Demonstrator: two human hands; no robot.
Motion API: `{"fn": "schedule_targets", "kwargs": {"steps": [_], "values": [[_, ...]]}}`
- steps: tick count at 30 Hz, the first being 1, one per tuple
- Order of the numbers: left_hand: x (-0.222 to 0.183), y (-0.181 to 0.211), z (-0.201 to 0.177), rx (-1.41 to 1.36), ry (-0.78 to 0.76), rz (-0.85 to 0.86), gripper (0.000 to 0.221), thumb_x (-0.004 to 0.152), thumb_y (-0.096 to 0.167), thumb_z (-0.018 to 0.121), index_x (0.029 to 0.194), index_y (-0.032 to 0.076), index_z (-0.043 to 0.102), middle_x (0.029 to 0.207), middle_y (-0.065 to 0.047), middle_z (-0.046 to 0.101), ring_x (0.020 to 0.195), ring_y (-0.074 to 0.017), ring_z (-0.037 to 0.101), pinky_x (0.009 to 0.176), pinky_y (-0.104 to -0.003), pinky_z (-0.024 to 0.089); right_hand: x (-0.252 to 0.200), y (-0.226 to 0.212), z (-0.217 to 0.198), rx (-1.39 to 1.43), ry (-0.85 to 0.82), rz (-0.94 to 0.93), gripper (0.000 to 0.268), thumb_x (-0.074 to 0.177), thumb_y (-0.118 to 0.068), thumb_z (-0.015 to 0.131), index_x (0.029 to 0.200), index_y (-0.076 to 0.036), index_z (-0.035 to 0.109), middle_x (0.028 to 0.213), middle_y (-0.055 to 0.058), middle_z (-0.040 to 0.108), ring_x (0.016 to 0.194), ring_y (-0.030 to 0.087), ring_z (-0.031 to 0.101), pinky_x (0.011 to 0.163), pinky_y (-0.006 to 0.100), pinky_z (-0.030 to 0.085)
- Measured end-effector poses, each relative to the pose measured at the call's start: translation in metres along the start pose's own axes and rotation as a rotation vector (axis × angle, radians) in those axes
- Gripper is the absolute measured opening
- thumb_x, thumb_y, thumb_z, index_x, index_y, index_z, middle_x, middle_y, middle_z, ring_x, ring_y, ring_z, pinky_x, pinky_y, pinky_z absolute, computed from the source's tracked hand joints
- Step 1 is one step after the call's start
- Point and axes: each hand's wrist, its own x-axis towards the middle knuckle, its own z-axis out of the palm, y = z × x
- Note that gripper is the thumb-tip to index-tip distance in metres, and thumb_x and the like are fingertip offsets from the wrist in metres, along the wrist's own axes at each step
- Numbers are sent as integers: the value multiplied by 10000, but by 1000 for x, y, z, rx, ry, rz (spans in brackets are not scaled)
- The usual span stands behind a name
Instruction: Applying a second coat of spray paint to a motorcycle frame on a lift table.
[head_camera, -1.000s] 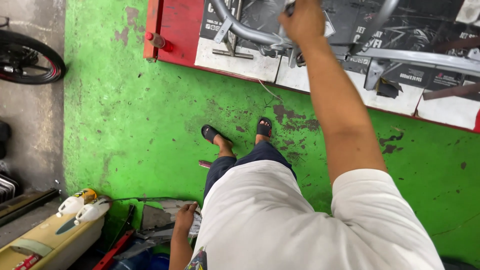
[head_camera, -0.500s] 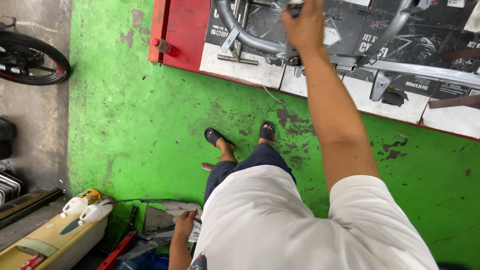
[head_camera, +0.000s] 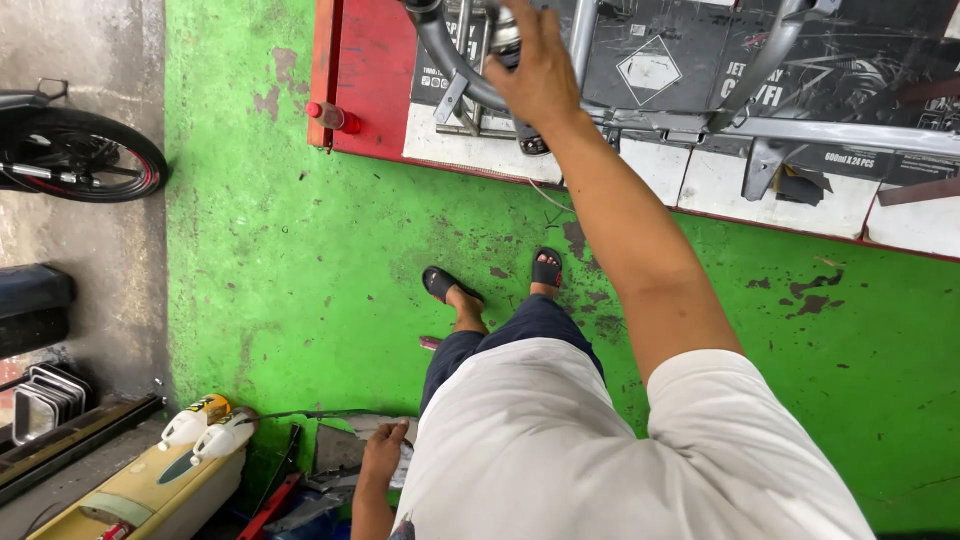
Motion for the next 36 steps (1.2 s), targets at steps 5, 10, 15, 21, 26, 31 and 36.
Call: {"fn": "schedule_targets", "kwargs": {"steps": [5, 10, 15, 21, 26, 31, 36], "values": [[0, -11, 2, 1, -1, -27, 618, 962, 511, 548, 1398, 87, 654, 1493, -189, 580, 1380, -401, 523, 1143, -552, 410, 12, 53, -11, -37, 217, 198, 715, 939, -202, 787, 1493, -128, 341, 1396, 247, 423, 961, 311, 712, 809, 357, 705], [1, -16, 3, 4, -9, -37, 583, 972, 504, 539, 1332, 70, 685, 1438, -194, 630, 1327, -395, 567, 1115, -548, 429, 15, 100, -20, -99, 483, 245, 665, 904, -214, 767, 1447, -163, 386, 1267, 212, 525, 992, 415, 665, 671, 487, 569], [13, -22, 2, 2, 17, -36, 650, 928, 530, 586, 1399, 85, 634, 1502, -159, 550, 1384, -378, 498, 1137, -526, 390, 13, 84, -15, -23, 375, 277, 690, 936, -183, 773, 1465, -177, 331, 1186, 204, 516, 897, 316, 686, 678, 388, 641], [13, -17, -2, 24, 13, 0, 520, 954, 525, 560, 1167, 87, 742, 1306, -197, 692, 1200, -404, 615, 1000, -548, 453, -7, 23, -7, 101, 144, 83, 664, 928, -133, 777, 1444, -225, 369, 1186, 205, 500, 787, 263, 671, 579, 311, 681], [3, -11, 0, 28, 29, -5, 533, 949, 512, 563, 1226, 91, 736, 1361, -183, 681, 1266, -389, 592, 1054, -525, 437, -26, -4, 4, 117, -5, -191, 704, 958, -186, 776, 1485, -269, 317, 1241, 194, 476, 842, 281, 636, 667, 378, 653], [0, -12, 5, 25, 28, 5, 460, 962, 483, 572, 1056, 75, 763, 1202, -169, 753, 1126, -347, 652, 969, -485, 467, -30, -7, 5, 134, -45, -127, 637, 952, -230, 751, 1452, -245, 355, 1233, 184, 501, 862, 320, 647, 647, 428, 598], [8, -21, 8, 30, 32, 12, 453, 949, 493, 580, 1051, 88, 754, 1185, -166, 752, 1122, -355, 645, 963, -486, 457, -26, -21, -19, 209, 39, -187, 666, 945, -206, 780, 1460, -240, 358, 1261, 194, 512, 1055, 353, 635, 865, 512, 571]]}}
